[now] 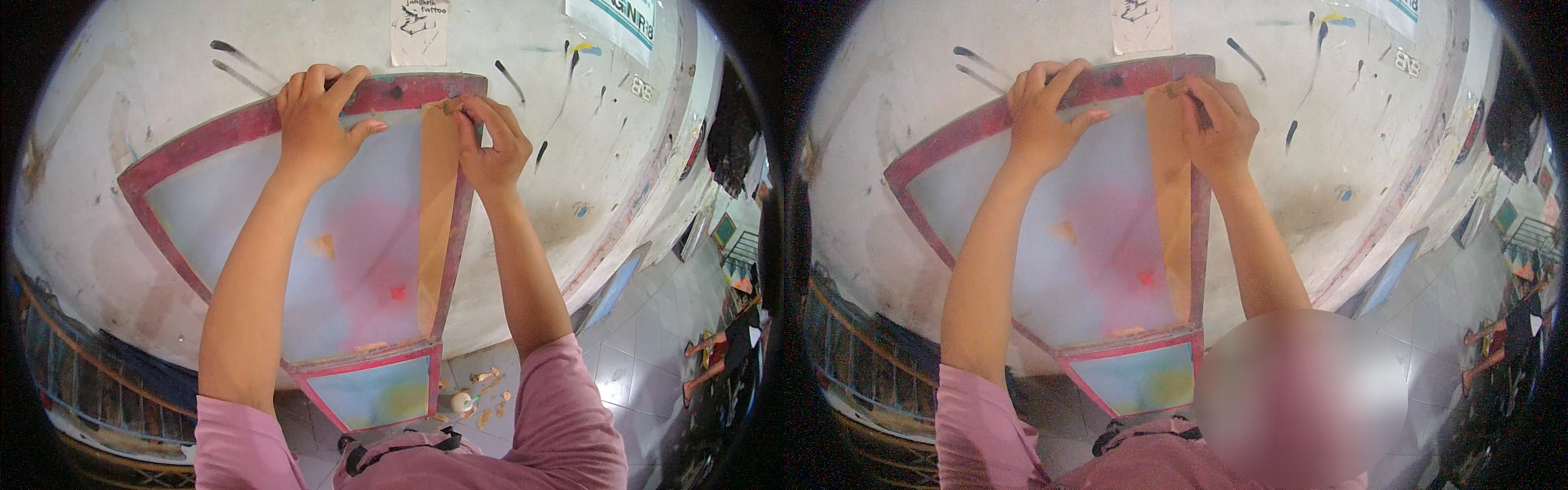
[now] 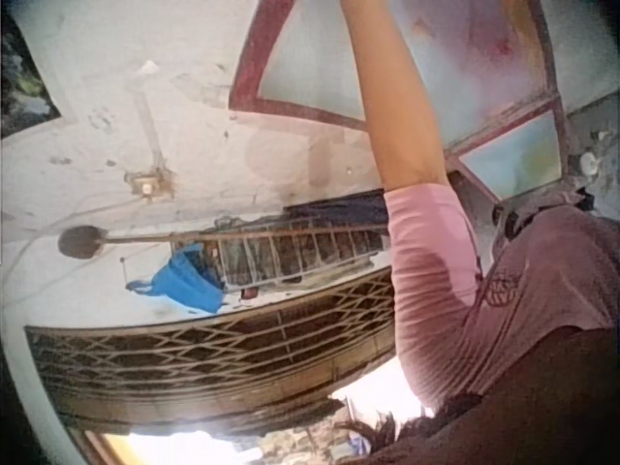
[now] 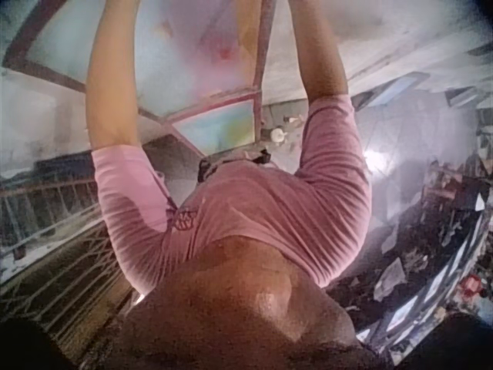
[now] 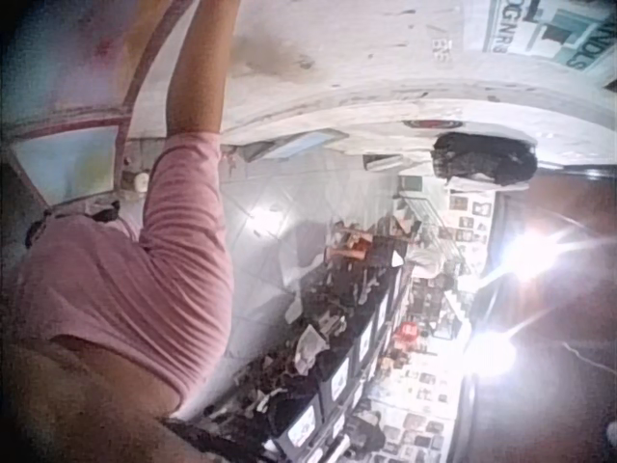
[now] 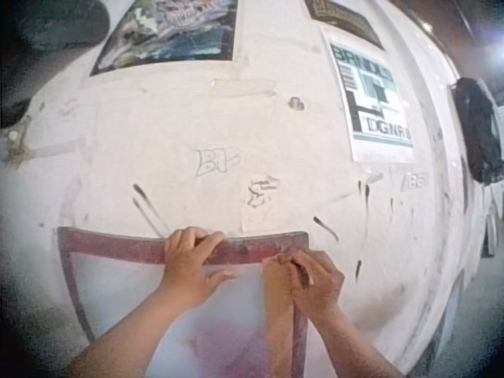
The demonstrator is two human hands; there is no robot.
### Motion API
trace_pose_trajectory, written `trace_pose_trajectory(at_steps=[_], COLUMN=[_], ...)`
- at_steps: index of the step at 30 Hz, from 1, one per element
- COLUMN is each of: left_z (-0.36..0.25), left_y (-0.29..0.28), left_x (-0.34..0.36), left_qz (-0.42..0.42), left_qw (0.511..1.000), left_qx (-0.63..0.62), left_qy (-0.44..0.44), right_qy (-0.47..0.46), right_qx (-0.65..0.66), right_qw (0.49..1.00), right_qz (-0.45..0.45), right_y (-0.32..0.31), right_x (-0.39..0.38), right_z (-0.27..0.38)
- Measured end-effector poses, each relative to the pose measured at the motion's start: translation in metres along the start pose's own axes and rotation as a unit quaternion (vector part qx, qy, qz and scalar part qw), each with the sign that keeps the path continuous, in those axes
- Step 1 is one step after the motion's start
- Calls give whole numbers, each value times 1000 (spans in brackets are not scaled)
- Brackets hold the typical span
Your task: The person peels strips of masking tape from the edges of a large rectangular frame. They use a spray bottle to apply liquid to the tape to aid removal. The person works on multiple frames, peeling tape from the edges and corners.
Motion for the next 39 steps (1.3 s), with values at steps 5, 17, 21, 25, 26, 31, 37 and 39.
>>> trace_pose_trajectory(at_steps=[5, 17, 21, 25, 26, 31, 37, 39], left_z=[0, 1, 2, 2, 2, 2, 4, 5], left_y=[1, 3, 3, 3, 3, 3, 5, 5], left_x=[-1, 0, -1, -1, -1, -1, -1, -2], left_qz=[0, -9, -12, -10, -12, -13, -37, -33], left_qw=[1000, 1000, 1000, 1000, 1000, 1000, 999, 999], left_qx=[3, -16, -9, -8, 0, 8, 7, 8], left_qy=[1, -3, -2, 0, 3, 12, 31, 26], right_qy=[-5, 83, 96, 105, 99, 29, 33, 45], right_qx=[6, 64, 33, 31, 36, -24, 17, 21], right_qw=[998, 992, 994, 993, 993, 997, 999, 999], right_qz=[59, 63, 28, -41, -61, -62, -8, -1], right_y=[0, 10, 16, 14, 14, 11, 12, 15], right_x=[-3, -2, -2, 3, 4, -3, -15, -15], right_z=[-6, 18, 16, 9, 6, -1, 17, 22])
Point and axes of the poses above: each hand's wrist, its own x-axis towards the middle knuckle, its own y-axis out of the palm, z = x × y, the point moved 1 cm from there along x, towards the middle knuckle, and after that the axes turned 7 degrees about y, right-handed, at the moved point
